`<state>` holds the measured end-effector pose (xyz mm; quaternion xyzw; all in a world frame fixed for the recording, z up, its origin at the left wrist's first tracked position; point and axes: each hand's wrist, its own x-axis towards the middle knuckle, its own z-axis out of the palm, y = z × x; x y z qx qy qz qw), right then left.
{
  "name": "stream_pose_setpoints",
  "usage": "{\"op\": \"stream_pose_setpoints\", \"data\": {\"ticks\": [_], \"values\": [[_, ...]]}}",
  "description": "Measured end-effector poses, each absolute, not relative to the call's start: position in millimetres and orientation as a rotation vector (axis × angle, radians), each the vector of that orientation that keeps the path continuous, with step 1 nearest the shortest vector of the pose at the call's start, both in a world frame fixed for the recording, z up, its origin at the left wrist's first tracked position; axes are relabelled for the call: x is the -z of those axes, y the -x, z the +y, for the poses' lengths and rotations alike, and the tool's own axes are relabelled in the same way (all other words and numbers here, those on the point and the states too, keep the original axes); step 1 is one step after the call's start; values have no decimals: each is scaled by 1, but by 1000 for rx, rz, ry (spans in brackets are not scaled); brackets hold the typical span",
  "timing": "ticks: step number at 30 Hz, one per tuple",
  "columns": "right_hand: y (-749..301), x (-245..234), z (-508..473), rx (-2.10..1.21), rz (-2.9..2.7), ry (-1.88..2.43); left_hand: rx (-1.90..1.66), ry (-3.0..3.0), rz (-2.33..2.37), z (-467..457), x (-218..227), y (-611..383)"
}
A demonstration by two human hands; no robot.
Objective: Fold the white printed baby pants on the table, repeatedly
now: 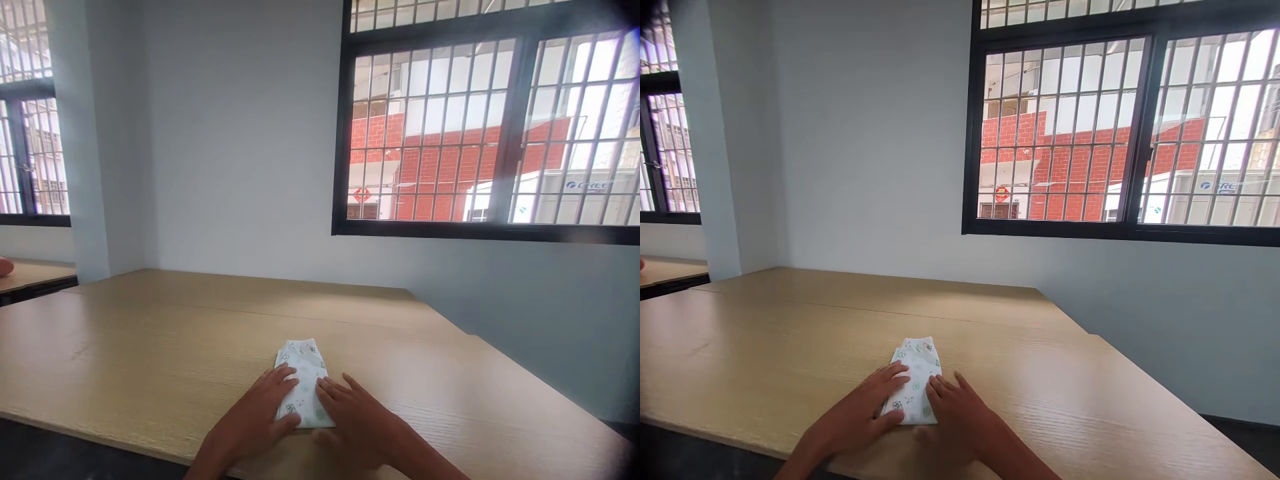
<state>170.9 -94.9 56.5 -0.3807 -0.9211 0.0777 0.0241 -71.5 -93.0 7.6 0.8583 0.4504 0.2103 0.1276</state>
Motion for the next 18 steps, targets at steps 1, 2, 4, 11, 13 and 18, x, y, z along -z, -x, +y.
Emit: {"op": "stream_pose_setpoints", "data": {"ticks": [1,2,4,11,13,18], "values": [[-165,-58,-92,-215,-2828,1174,-591,-2536,1284,-88,-9,62],[-160,-58,-88,-203,-2806,1167,-557,-2570,1263,-82,-10,52],[-151,-55,-82,-233,-2789,1141,-485,-2612,1269,-74,-10,40],[-178,-42,-103,-324,-2815,1220,-492,-2538,1367,-97,0,68],[-192,-46,-117,-325,-2820,1198,-495,-2493,1403,-113,-1,72],[-207,-47,-138,-125,-2750,1095,-391,-2491,1344,-136,-1,38]]}}
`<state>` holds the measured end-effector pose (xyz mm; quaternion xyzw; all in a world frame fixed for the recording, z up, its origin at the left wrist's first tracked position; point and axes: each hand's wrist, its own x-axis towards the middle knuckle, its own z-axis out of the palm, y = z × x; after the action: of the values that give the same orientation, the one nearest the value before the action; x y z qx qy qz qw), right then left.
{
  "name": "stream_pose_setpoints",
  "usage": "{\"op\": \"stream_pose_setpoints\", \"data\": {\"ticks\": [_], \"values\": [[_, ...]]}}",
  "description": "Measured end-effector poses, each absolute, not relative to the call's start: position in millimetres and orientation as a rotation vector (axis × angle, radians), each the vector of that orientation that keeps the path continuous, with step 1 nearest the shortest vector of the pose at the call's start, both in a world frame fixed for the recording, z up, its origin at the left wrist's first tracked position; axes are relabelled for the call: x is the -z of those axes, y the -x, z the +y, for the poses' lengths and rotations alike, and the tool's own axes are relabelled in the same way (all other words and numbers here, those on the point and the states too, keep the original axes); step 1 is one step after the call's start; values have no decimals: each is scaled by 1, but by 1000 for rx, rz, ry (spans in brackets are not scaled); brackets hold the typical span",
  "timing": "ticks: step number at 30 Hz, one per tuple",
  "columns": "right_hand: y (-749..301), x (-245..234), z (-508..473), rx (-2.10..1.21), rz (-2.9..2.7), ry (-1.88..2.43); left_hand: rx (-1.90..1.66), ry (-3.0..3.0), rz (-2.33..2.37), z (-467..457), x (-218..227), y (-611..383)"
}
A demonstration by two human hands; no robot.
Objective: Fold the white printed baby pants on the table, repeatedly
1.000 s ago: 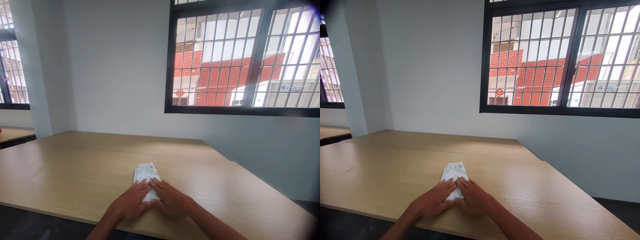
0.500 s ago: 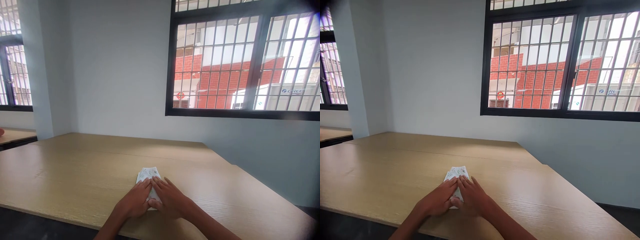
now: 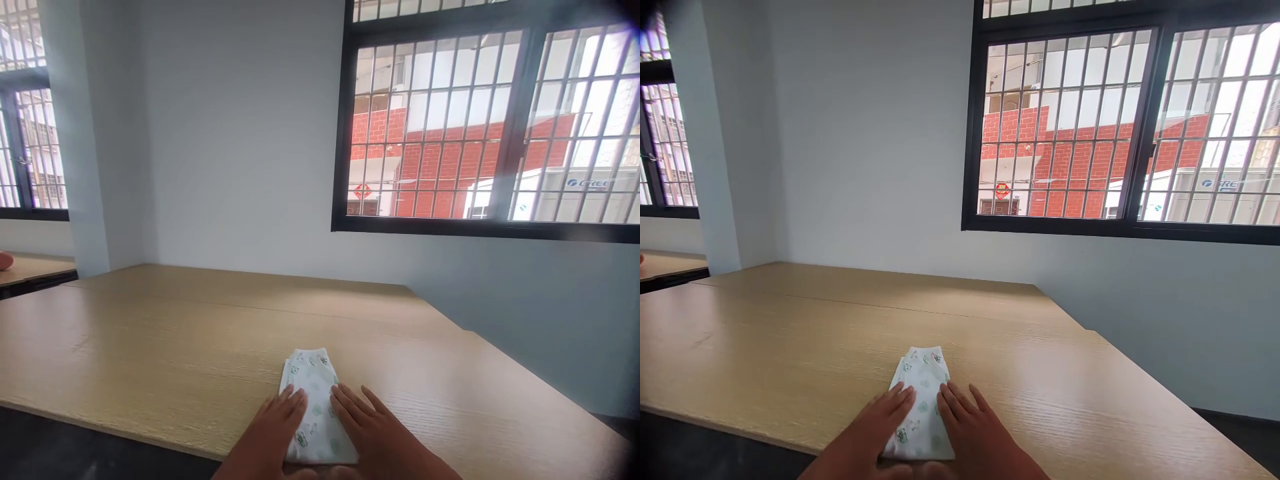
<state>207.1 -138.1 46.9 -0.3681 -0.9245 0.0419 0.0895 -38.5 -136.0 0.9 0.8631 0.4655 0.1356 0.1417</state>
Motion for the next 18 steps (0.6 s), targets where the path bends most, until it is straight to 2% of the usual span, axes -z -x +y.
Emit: {"op": "stream_pose_setpoints", "data": {"ticks": [5,8,12,15,18], "values": [[-211,-2,-127,235,-2757,880,-395,-2611,1397,-131,23,20],[-223,24,-125,477,-2703,869,-583,-2778,1251,-131,38,40],[-238,30,-132,671,-2631,820,-841,-2897,1066,-130,49,62],[-241,22,-137,657,-2618,721,-1020,-2905,988,-124,53,55],[-243,16,-142,416,-2572,681,-978,-2823,875,-124,48,43]]}}
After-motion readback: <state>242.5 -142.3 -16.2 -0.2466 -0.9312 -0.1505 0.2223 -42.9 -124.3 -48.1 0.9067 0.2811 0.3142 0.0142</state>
